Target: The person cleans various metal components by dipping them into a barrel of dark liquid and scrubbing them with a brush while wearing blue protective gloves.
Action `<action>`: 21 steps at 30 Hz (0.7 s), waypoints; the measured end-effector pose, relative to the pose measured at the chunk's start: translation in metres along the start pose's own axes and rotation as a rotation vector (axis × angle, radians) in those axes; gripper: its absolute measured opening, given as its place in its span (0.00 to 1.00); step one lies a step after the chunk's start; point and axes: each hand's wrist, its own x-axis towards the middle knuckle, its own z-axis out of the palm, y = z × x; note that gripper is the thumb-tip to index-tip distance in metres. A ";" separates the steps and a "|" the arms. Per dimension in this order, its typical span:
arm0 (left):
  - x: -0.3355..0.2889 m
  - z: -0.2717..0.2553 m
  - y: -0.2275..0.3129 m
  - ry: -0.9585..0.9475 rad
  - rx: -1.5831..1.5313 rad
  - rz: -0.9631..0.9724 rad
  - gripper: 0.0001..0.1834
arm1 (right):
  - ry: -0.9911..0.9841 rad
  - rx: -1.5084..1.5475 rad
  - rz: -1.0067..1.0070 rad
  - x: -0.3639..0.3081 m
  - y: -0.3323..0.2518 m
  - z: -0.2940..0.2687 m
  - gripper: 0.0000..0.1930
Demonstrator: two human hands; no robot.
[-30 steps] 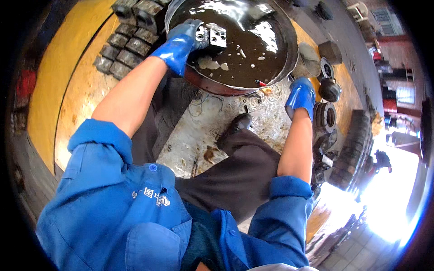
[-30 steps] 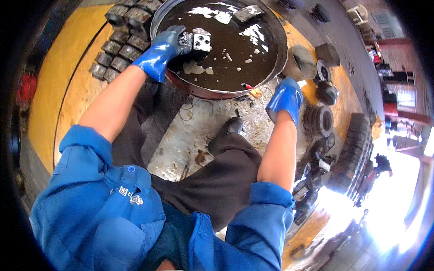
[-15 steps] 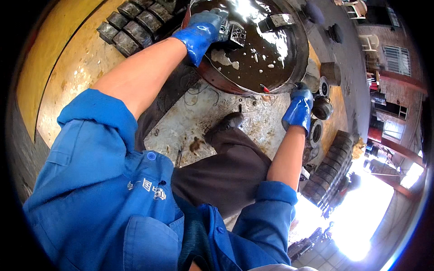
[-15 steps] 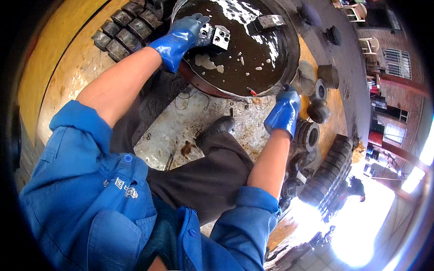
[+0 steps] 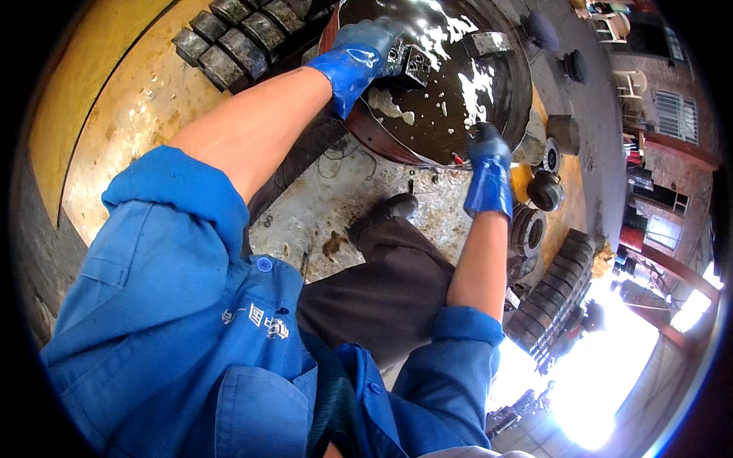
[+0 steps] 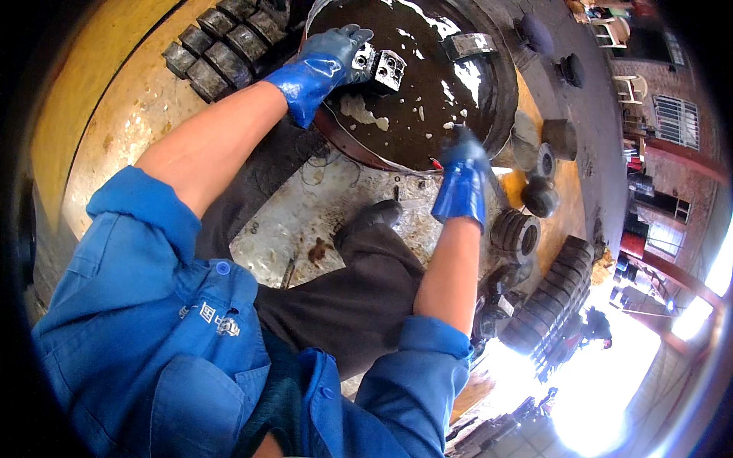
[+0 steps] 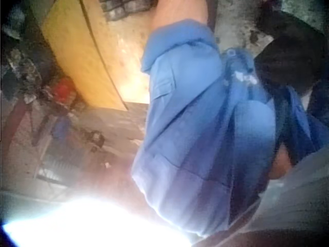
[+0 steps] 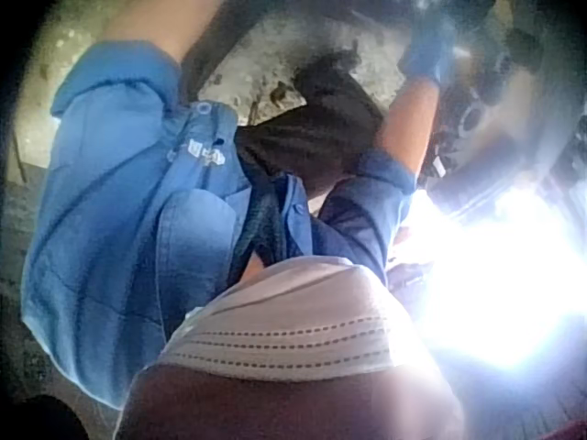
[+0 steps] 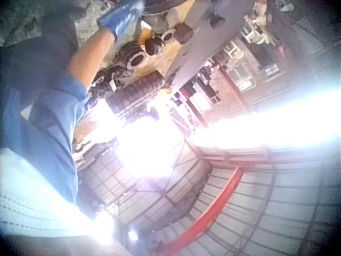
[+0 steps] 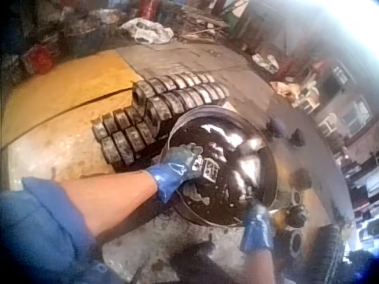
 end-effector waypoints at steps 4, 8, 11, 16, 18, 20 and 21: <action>0.005 0.007 -0.009 0.026 -0.024 0.000 0.47 | -0.178 -0.249 -0.152 -0.001 -0.031 0.024 0.31; 0.011 -0.001 -0.006 -0.072 -0.075 -0.036 0.50 | -0.313 -0.021 -0.176 0.009 -0.020 0.025 0.30; 0.012 0.009 -0.012 0.000 -0.093 0.000 0.50 | -0.417 -0.266 -0.200 0.001 -0.031 0.027 0.23; 0.016 0.008 -0.015 -0.038 -0.133 -0.013 0.51 | -0.371 -0.111 -0.204 0.005 -0.036 0.062 0.17; 0.014 0.000 -0.012 -0.078 -0.164 -0.048 0.51 | -0.426 -0.216 -0.299 0.002 -0.053 0.038 0.15; 0.014 0.004 -0.015 -0.043 -0.178 -0.012 0.50 | -0.412 -0.180 -0.142 0.004 -0.068 0.018 0.17; 0.014 0.005 -0.016 -0.026 -0.186 0.006 0.50 | -0.412 -0.157 -0.124 0.020 -0.062 0.027 0.18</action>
